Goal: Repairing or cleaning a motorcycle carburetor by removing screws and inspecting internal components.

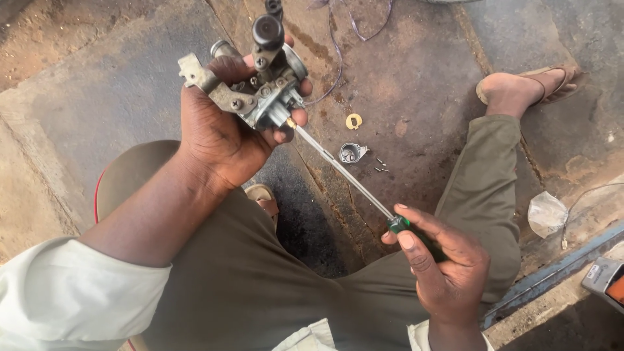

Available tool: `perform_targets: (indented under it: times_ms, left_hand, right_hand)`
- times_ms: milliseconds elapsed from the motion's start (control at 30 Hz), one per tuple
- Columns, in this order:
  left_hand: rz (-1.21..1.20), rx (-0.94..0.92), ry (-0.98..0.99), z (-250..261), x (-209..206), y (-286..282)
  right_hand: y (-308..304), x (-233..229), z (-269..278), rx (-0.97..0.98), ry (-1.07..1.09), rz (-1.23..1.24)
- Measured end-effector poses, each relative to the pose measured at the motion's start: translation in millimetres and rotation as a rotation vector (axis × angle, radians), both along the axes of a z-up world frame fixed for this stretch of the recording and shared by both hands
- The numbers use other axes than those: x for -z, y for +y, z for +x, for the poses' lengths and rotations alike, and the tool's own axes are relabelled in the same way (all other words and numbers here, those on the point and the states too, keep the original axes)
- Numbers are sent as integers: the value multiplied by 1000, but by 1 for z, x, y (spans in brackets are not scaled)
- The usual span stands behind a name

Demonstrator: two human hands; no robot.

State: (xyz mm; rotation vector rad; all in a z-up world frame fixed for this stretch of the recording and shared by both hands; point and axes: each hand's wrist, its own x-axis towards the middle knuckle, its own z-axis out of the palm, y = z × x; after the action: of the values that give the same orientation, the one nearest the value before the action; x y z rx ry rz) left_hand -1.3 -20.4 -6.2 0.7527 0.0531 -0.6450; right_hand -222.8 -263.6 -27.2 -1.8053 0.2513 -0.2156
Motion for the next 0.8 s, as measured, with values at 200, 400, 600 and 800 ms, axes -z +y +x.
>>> perform_targets:
  times_ms: [200, 400, 600, 800]
  left_hand:
    - [15, 12, -56, -3, -2, -1]
    - [74, 18, -99, -9, -3, 3]
    - [89, 50, -136, -4, -4, 6]
    - [122, 64, -205, 1, -4, 8]
  right_hand:
    - [8, 5, -4, -150, -133, -379]
    - [35, -5, -14, -165, -128, -376]
    - [46, 1, -17, -129, -109, -211]
    - [53, 6, -21, -60, -28, -24]
